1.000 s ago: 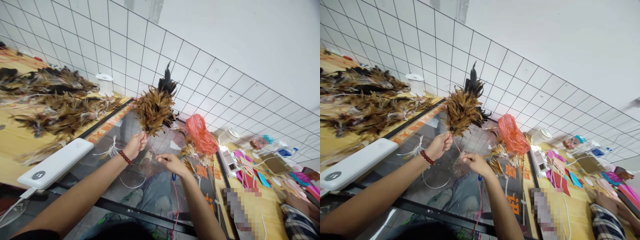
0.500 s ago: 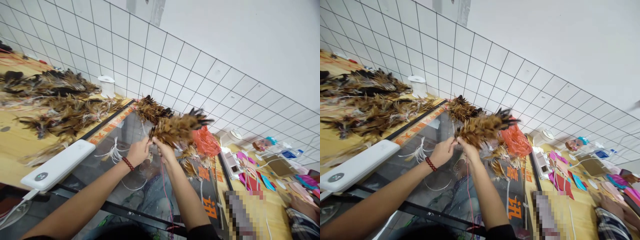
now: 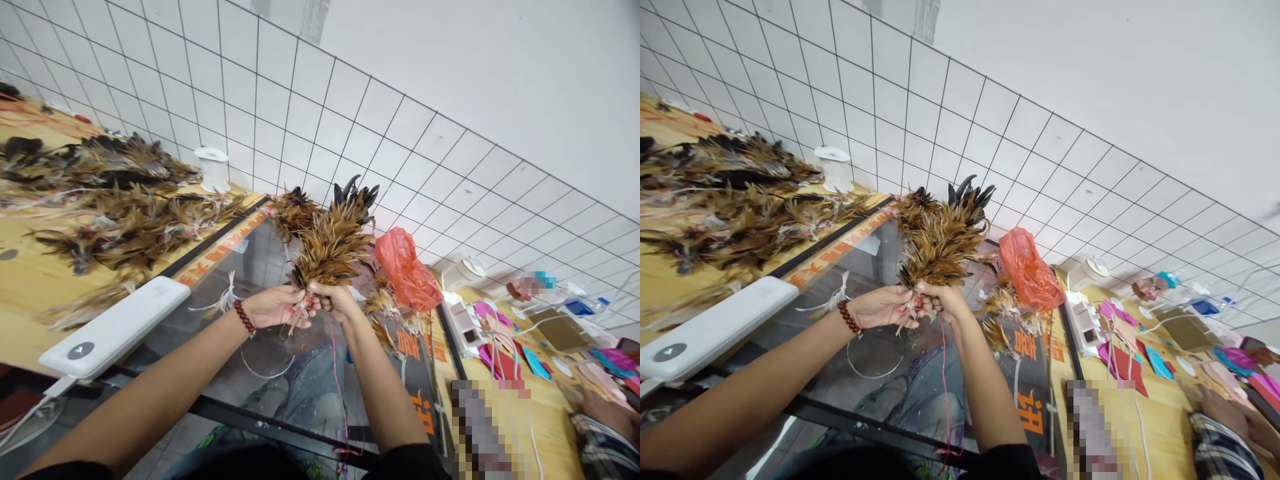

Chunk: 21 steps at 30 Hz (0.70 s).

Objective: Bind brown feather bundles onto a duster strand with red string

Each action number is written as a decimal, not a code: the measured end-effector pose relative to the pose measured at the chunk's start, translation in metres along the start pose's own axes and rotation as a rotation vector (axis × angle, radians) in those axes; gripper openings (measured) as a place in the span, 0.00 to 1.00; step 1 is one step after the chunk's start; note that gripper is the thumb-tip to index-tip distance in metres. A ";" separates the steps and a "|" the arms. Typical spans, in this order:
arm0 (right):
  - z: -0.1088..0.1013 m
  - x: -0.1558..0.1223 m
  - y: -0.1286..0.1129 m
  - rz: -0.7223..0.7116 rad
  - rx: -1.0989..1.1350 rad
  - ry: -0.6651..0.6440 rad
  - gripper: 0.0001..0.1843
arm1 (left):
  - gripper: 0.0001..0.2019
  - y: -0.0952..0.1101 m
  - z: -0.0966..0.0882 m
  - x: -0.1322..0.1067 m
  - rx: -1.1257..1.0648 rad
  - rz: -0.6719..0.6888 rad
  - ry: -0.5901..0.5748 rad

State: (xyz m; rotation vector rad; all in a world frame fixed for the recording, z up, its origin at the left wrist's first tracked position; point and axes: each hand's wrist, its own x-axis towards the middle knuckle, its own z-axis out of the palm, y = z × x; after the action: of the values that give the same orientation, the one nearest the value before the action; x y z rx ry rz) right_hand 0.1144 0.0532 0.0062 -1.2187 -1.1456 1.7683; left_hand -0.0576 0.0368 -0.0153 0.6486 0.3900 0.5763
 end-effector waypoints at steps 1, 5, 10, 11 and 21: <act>-0.001 0.000 -0.001 -0.007 -0.005 -0.015 0.20 | 0.11 -0.003 0.001 0.001 -0.028 0.014 -0.001; -0.010 -0.002 -0.003 -0.035 -0.024 -0.077 0.22 | 0.12 -0.008 0.003 0.006 -0.102 0.170 0.121; -0.025 0.007 0.009 -0.107 -0.257 0.085 0.20 | 0.11 -0.002 -0.002 0.006 -0.056 0.273 0.355; -0.026 0.010 0.012 -0.175 -0.293 0.171 0.18 | 0.10 -0.002 -0.003 0.006 -0.038 0.247 0.384; -0.020 0.007 0.018 -0.430 -0.419 0.377 0.12 | 0.22 -0.005 0.003 0.017 0.222 0.471 0.711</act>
State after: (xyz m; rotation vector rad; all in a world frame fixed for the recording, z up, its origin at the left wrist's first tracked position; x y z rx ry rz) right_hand 0.1299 0.0580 -0.0162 -1.3440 -1.4529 0.9602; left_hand -0.0413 0.0423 -0.0196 0.7413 0.9896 1.2322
